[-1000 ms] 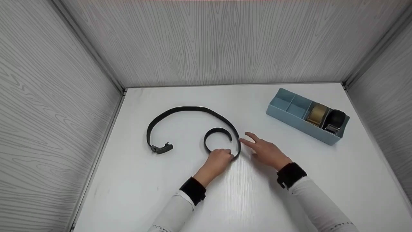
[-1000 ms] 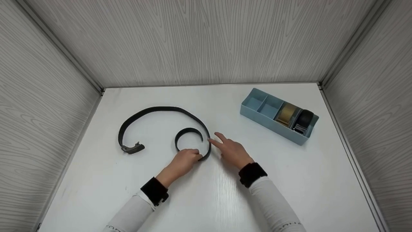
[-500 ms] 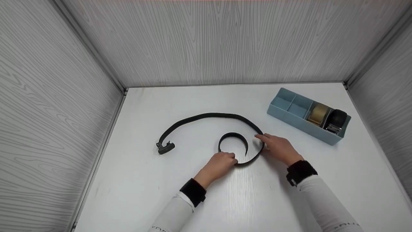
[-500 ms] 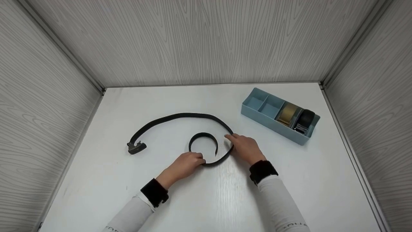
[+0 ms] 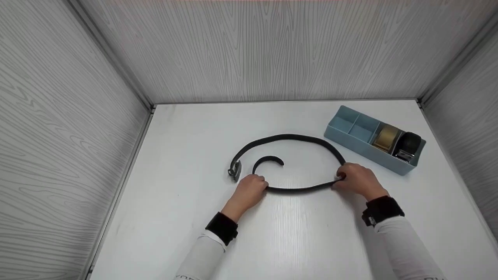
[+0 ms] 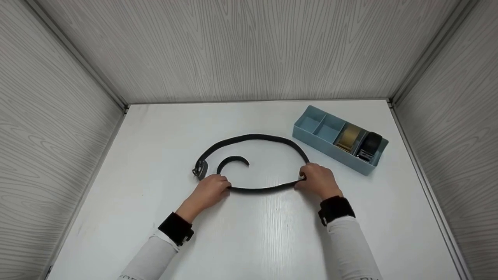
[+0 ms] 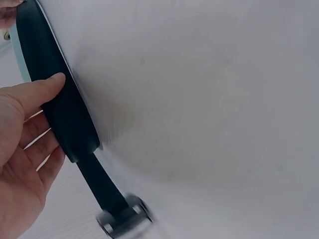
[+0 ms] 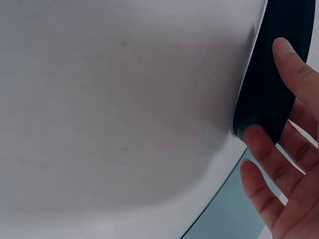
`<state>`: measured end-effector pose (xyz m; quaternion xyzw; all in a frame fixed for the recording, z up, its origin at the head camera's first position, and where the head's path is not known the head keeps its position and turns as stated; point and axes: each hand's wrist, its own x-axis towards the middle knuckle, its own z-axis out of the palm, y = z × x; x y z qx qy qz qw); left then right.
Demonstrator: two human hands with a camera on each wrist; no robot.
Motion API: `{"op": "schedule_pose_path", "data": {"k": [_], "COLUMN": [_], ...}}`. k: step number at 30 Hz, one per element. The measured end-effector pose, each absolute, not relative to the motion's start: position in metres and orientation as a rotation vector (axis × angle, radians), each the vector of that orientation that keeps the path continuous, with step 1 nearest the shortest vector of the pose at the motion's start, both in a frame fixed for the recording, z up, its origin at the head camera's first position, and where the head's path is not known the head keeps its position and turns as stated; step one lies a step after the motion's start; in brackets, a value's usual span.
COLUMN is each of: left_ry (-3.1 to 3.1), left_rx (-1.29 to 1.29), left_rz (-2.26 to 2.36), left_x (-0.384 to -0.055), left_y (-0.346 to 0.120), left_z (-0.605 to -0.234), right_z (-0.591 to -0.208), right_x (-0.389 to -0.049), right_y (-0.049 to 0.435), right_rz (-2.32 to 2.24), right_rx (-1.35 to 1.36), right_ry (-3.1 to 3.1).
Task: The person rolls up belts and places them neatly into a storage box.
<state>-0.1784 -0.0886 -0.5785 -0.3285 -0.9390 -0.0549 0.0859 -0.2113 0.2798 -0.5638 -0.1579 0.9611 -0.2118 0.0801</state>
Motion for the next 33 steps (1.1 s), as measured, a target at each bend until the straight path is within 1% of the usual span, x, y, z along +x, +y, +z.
{"op": "schedule_pose_path", "data": {"k": [4, 8, 16, 20, 24, 26, 29, 33], "left_ry": [-2.795, -2.806, -2.961, -3.052, -3.166, -3.198, -3.204, -3.168], "left_rx": [-0.964, -0.882, -0.531, -0.412, -0.334, -0.343, -0.435, -0.681], "left_rz": [-0.243, -0.246, -0.170, -0.203, -0.213, -0.218, -0.240, -0.213], "left_x": [-0.178, -0.178, -0.186, -0.192, -0.194, -0.194, -0.193, -0.189], "left_y": [-0.089, -0.088, -0.076, -0.067, -0.056, -0.050, -0.044, -0.043], "left_z": [-0.579, -0.577, -0.569, -0.568, -0.568, -0.569, -0.568, -0.565], "right_z": [-0.566, -0.567, -0.568, -0.572, -0.575, -0.576, -0.577, -0.578], "right_x": [-0.209, -0.203, -0.182, -0.175, -0.173, -0.173, -0.175, -0.180], "right_y": [0.281, 0.272, 0.229, 0.211, 0.201, 0.198, 0.198, 0.206], "right_rz": [-0.670, -0.708, -0.744, -0.695, -0.638, -0.634, -0.638, -0.634], "right_rx": [-0.458, -0.507, -0.770, -0.940, -1.045, -1.074, -1.102, -1.043], "right_ry": [2.858, 2.827, 2.761, 2.820, 2.899, 2.917, 2.927, 2.942]}}
